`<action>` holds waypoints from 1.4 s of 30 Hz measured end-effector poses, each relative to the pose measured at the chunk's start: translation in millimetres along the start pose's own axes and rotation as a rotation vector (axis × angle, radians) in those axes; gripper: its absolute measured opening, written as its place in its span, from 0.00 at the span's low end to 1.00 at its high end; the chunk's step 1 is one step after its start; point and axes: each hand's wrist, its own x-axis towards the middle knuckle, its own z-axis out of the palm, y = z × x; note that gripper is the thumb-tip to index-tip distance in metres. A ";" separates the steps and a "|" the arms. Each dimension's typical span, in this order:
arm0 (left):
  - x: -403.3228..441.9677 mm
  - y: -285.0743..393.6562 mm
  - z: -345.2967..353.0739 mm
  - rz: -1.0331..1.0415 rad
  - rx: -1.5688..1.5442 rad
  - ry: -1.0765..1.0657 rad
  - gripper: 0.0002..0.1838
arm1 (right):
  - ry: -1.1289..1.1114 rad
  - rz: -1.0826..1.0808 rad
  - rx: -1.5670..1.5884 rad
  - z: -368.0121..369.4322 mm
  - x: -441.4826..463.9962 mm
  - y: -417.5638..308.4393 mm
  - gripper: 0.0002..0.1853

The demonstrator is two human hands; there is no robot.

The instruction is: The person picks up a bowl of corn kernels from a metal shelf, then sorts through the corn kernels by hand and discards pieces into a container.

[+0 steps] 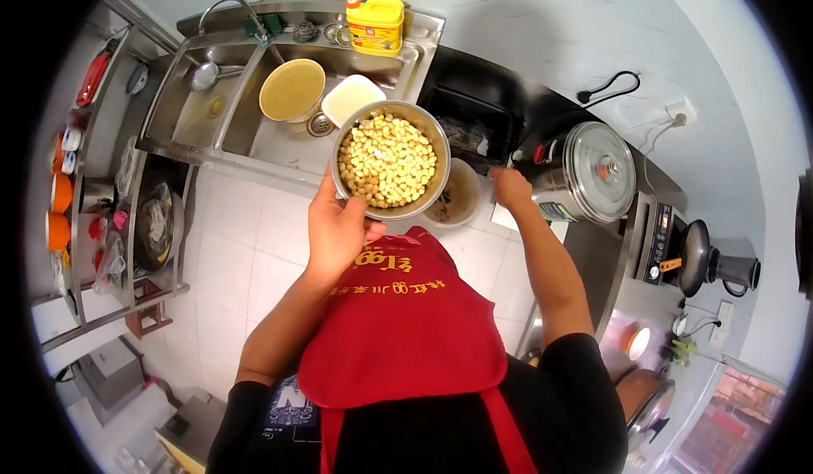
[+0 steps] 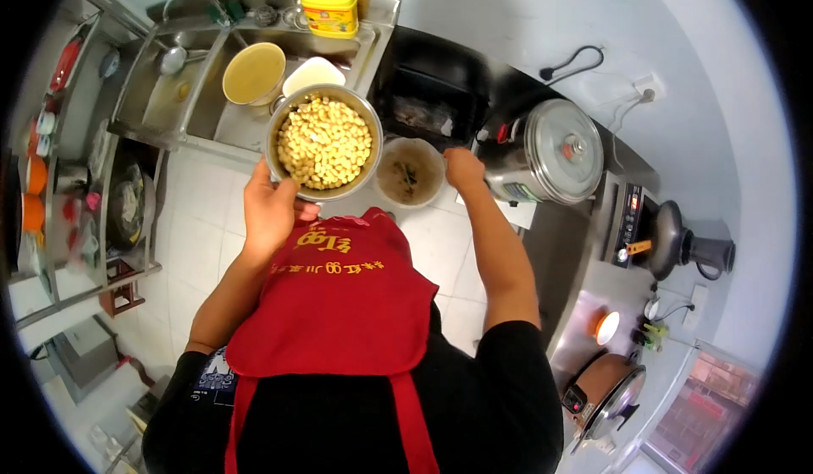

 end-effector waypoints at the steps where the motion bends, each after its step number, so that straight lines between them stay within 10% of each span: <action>1: 0.8 -1.1 -0.9 -0.001 -0.012 -0.001 0.34 | 0.002 -0.011 0.002 3.9 -0.4 1.2 0.19; 5: -2.6 3.8 0.2 0.006 0.003 0.017 0.35 | 0.073 -0.039 -0.006 -25.0 -17.1 -31.3 0.23; 7: -1.6 2.0 0.2 0.018 -0.008 0.017 0.35 | 0.011 0.186 0.979 -64.7 -37.2 -74.1 0.25; 9: -1.1 -1.5 -0.3 0.023 -0.054 0.011 0.34 | -0.002 0.078 1.316 -110.0 -73.7 -119.9 0.27; 16: 3.0 4.4 -4.7 0.000 -0.044 -0.027 0.24 | -0.073 -0.004 1.133 -132.7 -93.9 -189.3 0.28; 21: -1.4 8.6 -10.0 0.094 -0.098 -0.038 0.23 | 0.347 -0.325 1.130 -127.3 -111.8 -199.4 0.27; 23: 11.5 4.2 -11.3 0.025 -0.079 -0.055 0.23 | 0.038 -0.051 1.248 -131.6 -103.2 -198.2 0.28; 30: -0.1 4.3 -18.4 0.133 -0.153 -0.120 0.27 | 0.275 -0.231 1.230 -134.8 -131.1 -206.7 0.28; 34: 14.6 9.8 -20.7 -0.074 -0.023 -0.140 0.27 | 0.020 -0.019 1.292 -143.8 -114.1 -205.6 0.28; 42: 1.8 15.5 -18.7 -0.022 -0.102 -0.067 0.29 | 0.384 -0.163 0.865 -156.0 -116.1 -203.0 0.18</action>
